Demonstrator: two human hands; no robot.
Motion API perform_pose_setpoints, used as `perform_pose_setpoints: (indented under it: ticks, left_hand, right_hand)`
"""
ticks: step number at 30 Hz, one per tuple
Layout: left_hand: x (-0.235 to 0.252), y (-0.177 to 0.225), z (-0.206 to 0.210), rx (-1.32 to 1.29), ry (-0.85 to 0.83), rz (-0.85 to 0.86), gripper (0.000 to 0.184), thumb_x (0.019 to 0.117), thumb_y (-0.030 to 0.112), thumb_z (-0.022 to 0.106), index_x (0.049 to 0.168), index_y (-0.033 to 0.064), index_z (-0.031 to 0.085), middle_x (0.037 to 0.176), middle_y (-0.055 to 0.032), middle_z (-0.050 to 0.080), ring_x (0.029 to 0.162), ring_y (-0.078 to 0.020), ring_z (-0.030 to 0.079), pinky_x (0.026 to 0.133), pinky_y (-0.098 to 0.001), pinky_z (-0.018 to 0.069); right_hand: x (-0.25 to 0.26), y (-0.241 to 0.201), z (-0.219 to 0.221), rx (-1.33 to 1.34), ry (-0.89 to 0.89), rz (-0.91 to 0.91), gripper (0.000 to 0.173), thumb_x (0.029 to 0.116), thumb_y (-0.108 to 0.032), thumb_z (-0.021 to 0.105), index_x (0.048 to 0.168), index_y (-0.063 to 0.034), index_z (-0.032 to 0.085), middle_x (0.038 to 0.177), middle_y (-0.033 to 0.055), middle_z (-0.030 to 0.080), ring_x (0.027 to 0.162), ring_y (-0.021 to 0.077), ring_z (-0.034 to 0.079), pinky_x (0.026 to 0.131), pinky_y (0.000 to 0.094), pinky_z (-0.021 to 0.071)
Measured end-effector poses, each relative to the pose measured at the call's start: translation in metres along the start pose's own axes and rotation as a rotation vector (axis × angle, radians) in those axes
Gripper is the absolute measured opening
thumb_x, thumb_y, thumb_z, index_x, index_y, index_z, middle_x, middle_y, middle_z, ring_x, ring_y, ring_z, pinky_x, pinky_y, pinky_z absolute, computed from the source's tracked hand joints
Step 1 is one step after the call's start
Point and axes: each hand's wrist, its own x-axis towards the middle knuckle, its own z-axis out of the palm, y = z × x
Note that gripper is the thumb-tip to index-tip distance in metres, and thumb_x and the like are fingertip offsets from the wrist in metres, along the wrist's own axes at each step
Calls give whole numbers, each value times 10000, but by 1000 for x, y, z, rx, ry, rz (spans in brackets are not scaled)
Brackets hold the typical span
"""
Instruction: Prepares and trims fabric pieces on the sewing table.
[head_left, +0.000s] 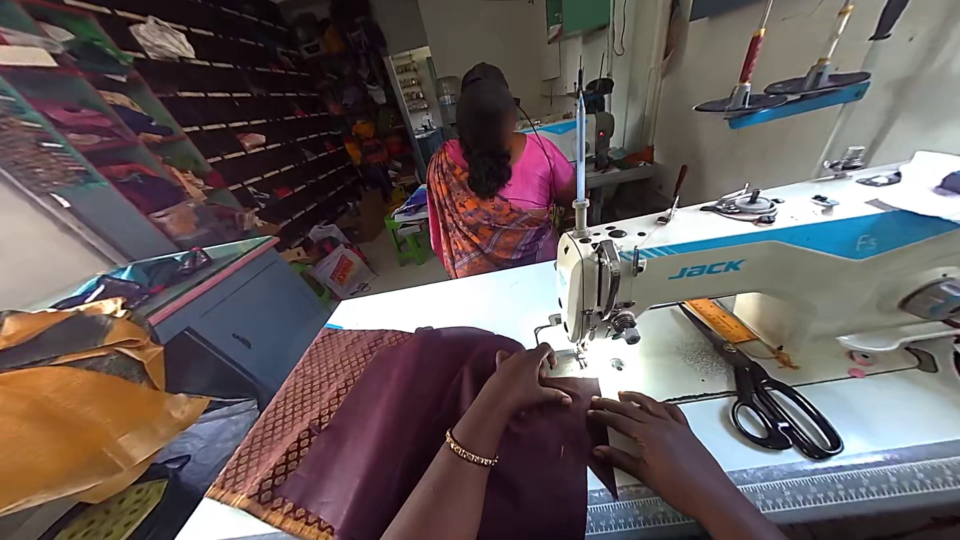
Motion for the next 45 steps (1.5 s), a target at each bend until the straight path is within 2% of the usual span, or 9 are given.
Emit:
perform_pose_setpoints:
  ticks: [10,13,20,23,25,31,34,39,45]
  left_hand:
    - [-11,7,-13,260,35,-304,804,923,800,443,1082,71,743,1198,-121,714,1302,-315,556,1194,-650,136]
    - [-10,-1,-16,198,-10,-197,746,904,769,537,1054,69,748,1152,-109,716,1242,-281,595,1207,-660,81]
    - [-14,-19,-18,-238,63,331,268,920,318,764,894,52,766,868,-34,715,896,-141,638,1010,-502,395]
    - [-20,-21,-20,-342,226,471,203,884,253,780,825,59,763,781,23,673,818,-64,600,998,-424,394]
    - [-23,-20,-22,-356,299,525,172,889,219,763,806,69,746,765,48,660,799,-33,583,992,-381,401]
    - [-37,13,-49,-149,265,307,137,938,252,749,907,124,784,762,51,704,736,-51,604,943,-441,412]
    - [-32,30,-56,-69,169,273,159,958,253,732,930,103,776,786,-18,710,749,-149,638,843,-488,481]
    - [-4,44,-22,15,-291,176,287,1014,259,652,1106,1,737,1094,-198,721,1104,-354,648,1074,-624,360]
    - [11,30,-6,-28,-274,137,274,987,255,700,1046,-11,726,974,-175,714,947,-292,677,906,-500,518]
  right_hand:
    - [2,-1,1,-40,-35,35,541,1047,-566,425,1496,-292,553,1564,-102,496,1494,274,376,1146,579,282]
    - [5,-6,-5,-52,-140,85,550,1071,-554,365,1561,-320,454,1621,-119,408,1546,254,276,1189,565,215]
    - [3,-8,1,3,-7,72,507,1073,-500,401,1505,-275,541,1575,-85,485,1527,283,323,1165,650,179]
    - [0,-26,17,329,367,18,472,1038,-443,479,1290,-105,692,1298,48,705,1314,290,585,1055,681,345]
    - [-4,-46,15,581,260,30,607,979,-487,615,1380,-32,580,1224,63,719,1165,184,672,1006,497,524]
    - [-25,-94,24,871,196,134,579,893,-11,709,1344,37,348,985,124,735,847,192,753,778,381,620]
    - [-26,-91,25,921,264,79,477,916,29,666,1280,22,357,1016,106,729,867,156,752,789,344,629]
    - [-28,-73,23,768,175,71,381,934,-30,657,1279,49,517,1081,151,727,926,200,740,844,370,609]
    - [-34,-83,14,1205,18,223,439,925,23,660,1330,21,490,1245,134,658,987,128,720,879,299,605]
